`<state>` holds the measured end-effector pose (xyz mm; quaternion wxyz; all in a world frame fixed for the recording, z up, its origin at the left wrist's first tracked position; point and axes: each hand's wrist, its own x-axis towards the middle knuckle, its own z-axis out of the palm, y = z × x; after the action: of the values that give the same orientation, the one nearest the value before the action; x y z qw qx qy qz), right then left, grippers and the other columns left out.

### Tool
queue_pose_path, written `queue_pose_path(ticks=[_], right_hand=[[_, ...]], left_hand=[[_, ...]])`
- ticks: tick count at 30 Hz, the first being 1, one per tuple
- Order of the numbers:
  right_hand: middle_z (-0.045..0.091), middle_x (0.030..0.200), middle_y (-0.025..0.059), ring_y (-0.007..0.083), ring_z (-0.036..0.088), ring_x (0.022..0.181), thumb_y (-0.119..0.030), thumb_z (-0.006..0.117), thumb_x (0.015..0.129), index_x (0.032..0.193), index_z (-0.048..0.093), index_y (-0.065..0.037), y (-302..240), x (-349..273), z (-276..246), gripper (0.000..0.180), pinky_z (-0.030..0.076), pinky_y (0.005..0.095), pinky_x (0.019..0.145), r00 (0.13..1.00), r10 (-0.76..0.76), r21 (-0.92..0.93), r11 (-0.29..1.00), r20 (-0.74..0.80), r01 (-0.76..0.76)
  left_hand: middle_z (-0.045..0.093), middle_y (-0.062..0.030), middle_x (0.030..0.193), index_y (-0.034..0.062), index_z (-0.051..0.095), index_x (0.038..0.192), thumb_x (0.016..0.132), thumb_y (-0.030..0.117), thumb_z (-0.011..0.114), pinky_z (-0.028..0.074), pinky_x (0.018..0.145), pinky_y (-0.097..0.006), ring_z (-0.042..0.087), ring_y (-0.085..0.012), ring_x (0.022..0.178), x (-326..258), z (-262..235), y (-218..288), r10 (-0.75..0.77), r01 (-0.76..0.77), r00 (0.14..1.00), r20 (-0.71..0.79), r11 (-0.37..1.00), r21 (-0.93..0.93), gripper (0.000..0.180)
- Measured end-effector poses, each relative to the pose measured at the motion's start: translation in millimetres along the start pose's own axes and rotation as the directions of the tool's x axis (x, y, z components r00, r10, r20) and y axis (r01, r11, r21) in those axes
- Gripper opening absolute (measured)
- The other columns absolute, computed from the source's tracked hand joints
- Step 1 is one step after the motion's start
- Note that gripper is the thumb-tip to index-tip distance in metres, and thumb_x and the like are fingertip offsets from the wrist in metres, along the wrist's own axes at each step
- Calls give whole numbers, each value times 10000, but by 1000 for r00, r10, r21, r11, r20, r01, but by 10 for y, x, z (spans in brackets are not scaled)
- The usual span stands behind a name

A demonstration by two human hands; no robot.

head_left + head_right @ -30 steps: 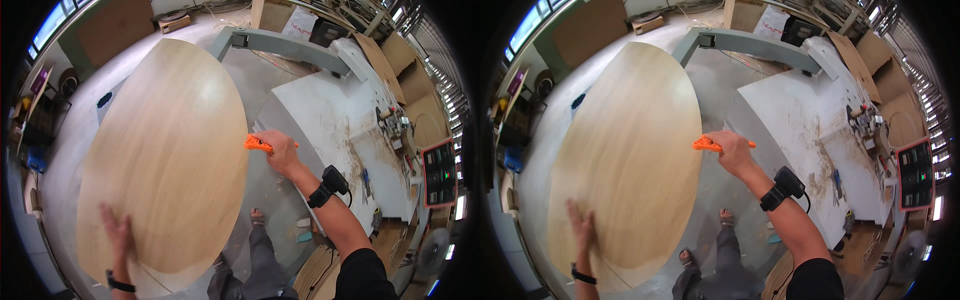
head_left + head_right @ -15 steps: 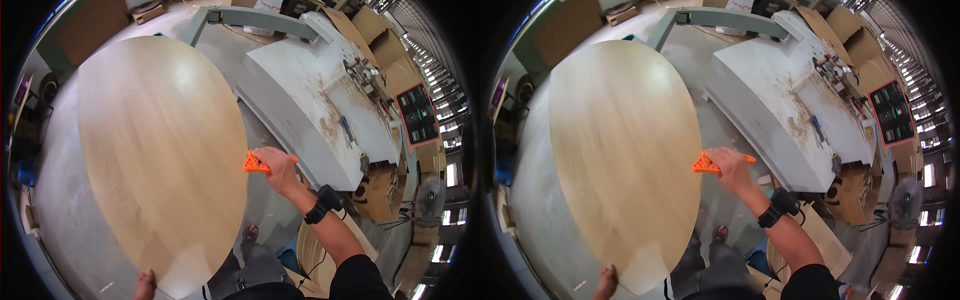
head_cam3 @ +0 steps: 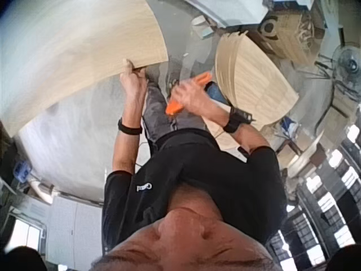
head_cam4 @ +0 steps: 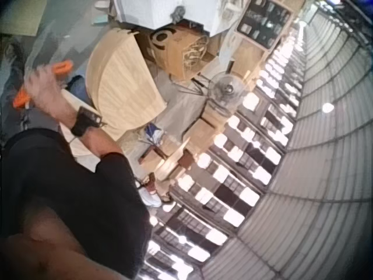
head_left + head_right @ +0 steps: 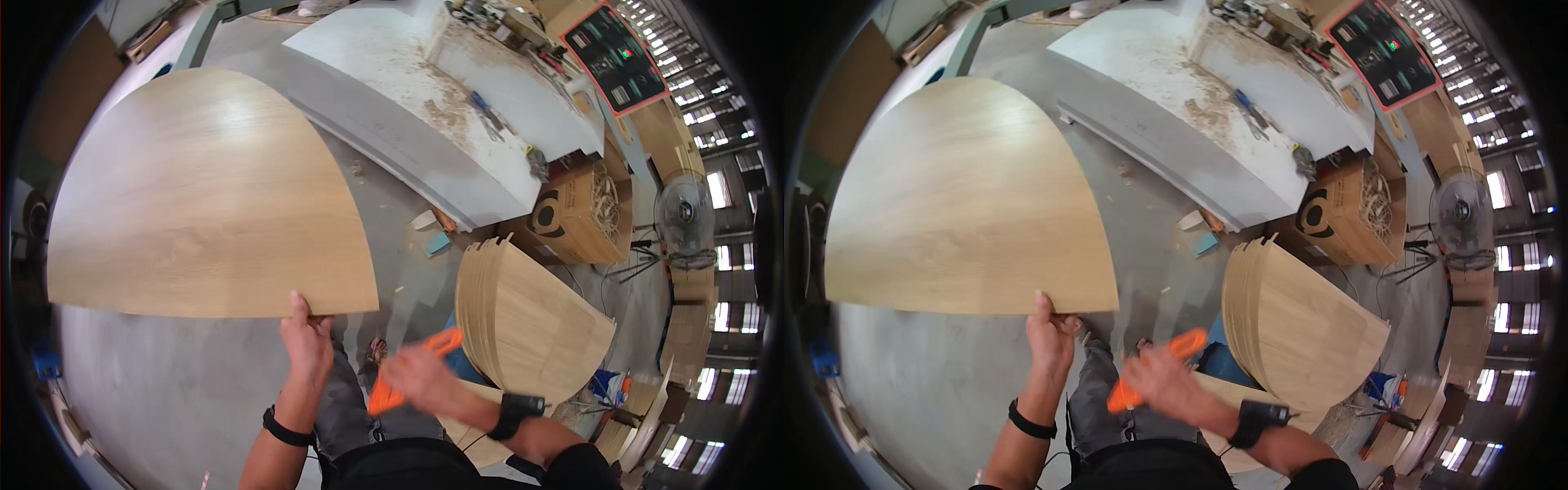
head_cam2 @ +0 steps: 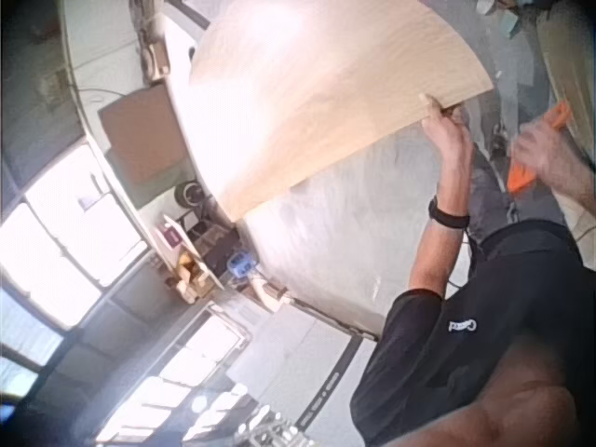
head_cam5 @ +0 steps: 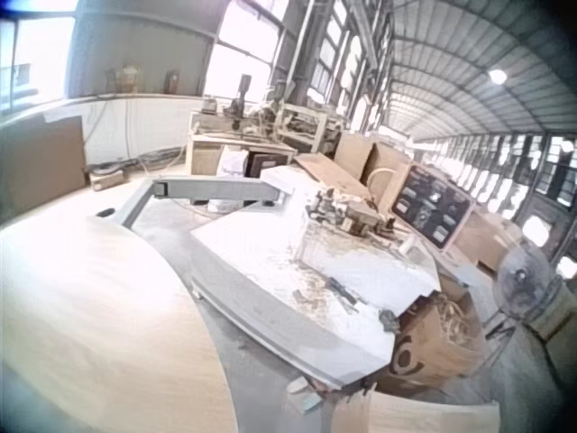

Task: The worker uses an edge trimmer and a heat gun to finish the edges of semi-circular wooden panels in a manufacturing facility.

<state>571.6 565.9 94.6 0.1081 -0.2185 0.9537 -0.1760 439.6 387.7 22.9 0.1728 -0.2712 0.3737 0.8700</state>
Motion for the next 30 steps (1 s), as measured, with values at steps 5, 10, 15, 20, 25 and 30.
queue_pose_path(ticks=[5,10,15,20,25,30], right_hand=[[702,1004,78,266,668,909,-4,655,695,1056,660,-38,-28,-795,258,362,516,400,752,944,319,410,875,-86,-259],[707,962,96,257,688,825,-17,655,833,1095,634,-16,175,-653,-196,263,532,346,746,614,733,522,416,292,-745],[674,1056,111,176,672,915,-65,683,861,1215,539,20,551,-607,30,391,540,315,784,517,795,911,-102,317,-401],[634,1187,140,232,654,1004,-13,562,922,1265,488,54,1439,-514,27,358,539,373,874,512,774,906,-424,373,-19],[571,1302,184,285,589,1160,81,476,889,1306,474,28,3120,-259,-228,421,501,391,972,587,787,926,-342,189,160],[629,1184,140,227,645,976,133,512,851,1287,514,-1,5160,-165,-75,456,555,360,791,401,913,976,-152,79,154]], left_hand=[[588,-130,1237,-15,468,1291,1033,264,492,526,948,-433,615,-257,1114,127,451,-121,61,-62,997,-39,998,-28,381],[608,-93,1232,48,476,1311,1006,239,549,502,995,-419,605,-251,1144,191,658,-395,2,-2,1000,-6,999,-38,368],[659,-75,1090,45,573,1168,912,102,680,547,910,-339,667,-204,983,362,1042,-655,-198,201,978,63,978,-55,283],[660,-86,1041,2,611,1100,817,-64,725,581,844,-306,673,-197,931,431,1240,-747,-78,77,994,-81,997,-14,312],[651,-77,1014,11,604,1121,804,-35,740,575,811,-314,663,-207,922,308,1126,-730,-35,58,986,-161,989,136,348],[653,-113,1003,5,547,1107,783,157,800,516,904,-407,644,-240,945,-221,332,-749,-61,95,980,-191,980,174,438]])
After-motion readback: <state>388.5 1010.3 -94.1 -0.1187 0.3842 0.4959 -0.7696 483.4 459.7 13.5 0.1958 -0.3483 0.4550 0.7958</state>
